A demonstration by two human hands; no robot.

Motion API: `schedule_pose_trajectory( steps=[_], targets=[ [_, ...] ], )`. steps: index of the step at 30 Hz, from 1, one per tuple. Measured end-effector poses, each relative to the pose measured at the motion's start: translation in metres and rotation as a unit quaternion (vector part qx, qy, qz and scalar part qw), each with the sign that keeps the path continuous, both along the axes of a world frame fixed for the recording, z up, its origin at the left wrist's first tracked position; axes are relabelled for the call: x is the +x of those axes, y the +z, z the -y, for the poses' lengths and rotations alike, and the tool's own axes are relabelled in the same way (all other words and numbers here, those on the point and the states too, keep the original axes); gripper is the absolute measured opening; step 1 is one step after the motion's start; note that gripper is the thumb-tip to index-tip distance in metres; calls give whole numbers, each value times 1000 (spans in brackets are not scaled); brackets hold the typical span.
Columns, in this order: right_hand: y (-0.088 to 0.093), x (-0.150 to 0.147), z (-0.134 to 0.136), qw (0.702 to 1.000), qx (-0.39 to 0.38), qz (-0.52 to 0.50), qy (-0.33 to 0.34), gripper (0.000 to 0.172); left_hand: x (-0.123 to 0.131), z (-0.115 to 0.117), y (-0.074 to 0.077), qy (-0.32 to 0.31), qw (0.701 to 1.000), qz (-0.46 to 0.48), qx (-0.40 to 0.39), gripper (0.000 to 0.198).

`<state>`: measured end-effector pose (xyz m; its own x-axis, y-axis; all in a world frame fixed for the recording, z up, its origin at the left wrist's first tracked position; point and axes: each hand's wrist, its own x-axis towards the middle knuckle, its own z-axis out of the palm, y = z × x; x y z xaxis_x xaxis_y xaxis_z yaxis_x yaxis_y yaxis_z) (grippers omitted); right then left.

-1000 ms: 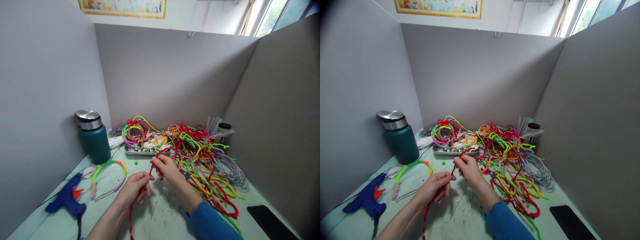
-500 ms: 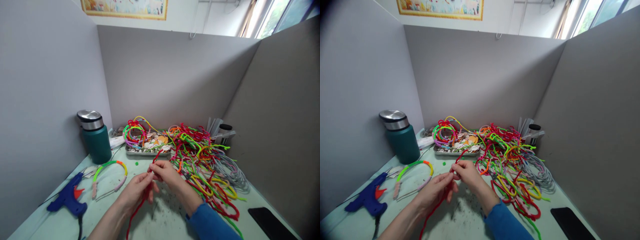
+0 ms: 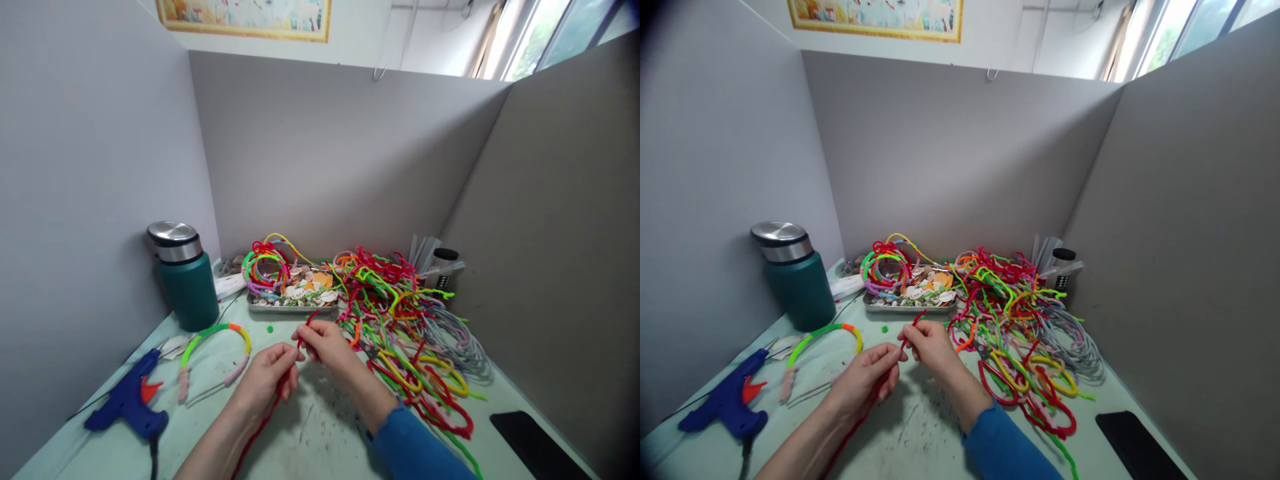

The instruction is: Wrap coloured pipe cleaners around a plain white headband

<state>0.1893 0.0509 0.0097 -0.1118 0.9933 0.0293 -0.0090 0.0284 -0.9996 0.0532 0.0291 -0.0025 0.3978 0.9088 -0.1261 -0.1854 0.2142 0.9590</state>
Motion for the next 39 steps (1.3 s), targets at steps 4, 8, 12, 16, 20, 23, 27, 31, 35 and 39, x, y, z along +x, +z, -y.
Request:
schedule_pose_trajectory(
  steps=[4, 8, 12, 16, 20, 23, 27, 31, 35, 39],
  targets=[
    [3, -1, 0, 999, 26, 32, -31, 29, -2, 0, 5, -18, 999, -35, 23, 31],
    [5, 1, 1, 998, -6, -48, -28, 35, -1, 1, 7, -14, 998, -59, 3, 34],
    [4, 3, -1, 998, -6, -43, -49, 36, -1, 3, 7, -25, 998, -49, -5, 34],
    [0, 6, -4, 996, -11, -59, -58, 38, 0, 3, 7, -18, 998, -53, -23, 34],
    [0, 7, -4, 998, -21, -57, -25, 36, 2, 3, 6, -9, 998, -63, -13, 32],
    [3, 2, 1, 998, -42, -44, 24, 34, 1, 2, 5, -2, 1000, -28, -1, 31],
    [6, -3, 6, 995, -57, -54, 65, 30, -2, -1, 3, 11, 999, 41, -5, 29],
    [3, -1, 3, 997, -31, -56, 32, 27, -2, -2, 2, 16, 996, 76, -34, 27],
    [-2, 1, -1, 1000, 7, -18, -23, 26, -2, 1, 4, 6, 995, 76, -67, 25],
    [-3, -2, 0, 994, 74, 63, -54, 21, -3, 0, 5, 29, 997, 45, -47, 29]
  ],
)
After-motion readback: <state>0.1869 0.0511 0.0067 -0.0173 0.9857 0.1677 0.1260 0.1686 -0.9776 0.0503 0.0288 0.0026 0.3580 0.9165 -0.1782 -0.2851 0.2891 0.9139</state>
